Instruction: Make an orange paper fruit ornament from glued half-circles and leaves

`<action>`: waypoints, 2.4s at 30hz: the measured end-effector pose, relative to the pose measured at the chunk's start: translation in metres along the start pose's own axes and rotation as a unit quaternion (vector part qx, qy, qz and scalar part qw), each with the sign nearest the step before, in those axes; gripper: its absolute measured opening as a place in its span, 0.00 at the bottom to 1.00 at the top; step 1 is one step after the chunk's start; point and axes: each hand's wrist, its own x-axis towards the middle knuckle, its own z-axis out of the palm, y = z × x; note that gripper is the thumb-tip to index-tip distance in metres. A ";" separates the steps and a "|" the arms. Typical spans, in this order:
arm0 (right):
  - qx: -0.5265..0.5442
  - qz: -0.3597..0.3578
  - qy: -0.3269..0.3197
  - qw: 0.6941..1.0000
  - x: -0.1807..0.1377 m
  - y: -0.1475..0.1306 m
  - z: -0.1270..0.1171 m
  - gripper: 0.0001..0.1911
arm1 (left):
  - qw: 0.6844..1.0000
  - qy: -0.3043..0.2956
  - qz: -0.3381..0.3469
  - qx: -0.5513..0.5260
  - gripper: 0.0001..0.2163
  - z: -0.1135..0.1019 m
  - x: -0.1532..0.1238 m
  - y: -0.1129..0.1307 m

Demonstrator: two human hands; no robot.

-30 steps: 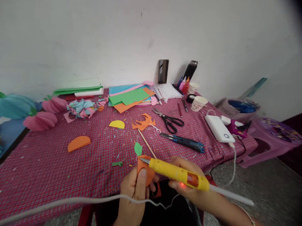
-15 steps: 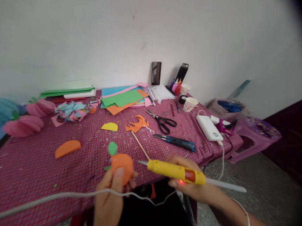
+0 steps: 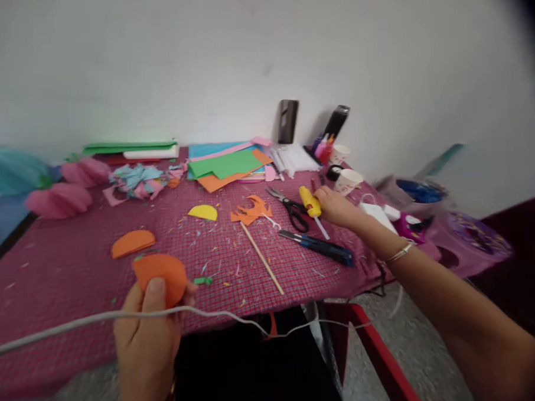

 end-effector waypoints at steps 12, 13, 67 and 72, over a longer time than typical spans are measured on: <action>0.164 -0.113 0.044 0.979 -0.003 -0.108 -0.033 0.07 | 0.994 0.075 0.064 -0.037 0.08 -0.030 0.022 0.009; 0.219 -0.138 0.023 0.966 -0.003 -0.138 -0.032 0.07 | 0.995 0.066 0.060 -0.038 0.08 -0.030 0.020 0.009; 0.880 0.006 0.048 0.472 -0.085 -0.233 -0.015 0.12 | 0.925 -0.259 -0.118 -0.253 0.09 0.053 -0.055 0.006; 0.861 -0.005 0.074 0.502 -0.087 -0.225 -0.021 0.10 | 0.958 -0.217 -0.100 -0.160 0.11 0.051 -0.059 0.003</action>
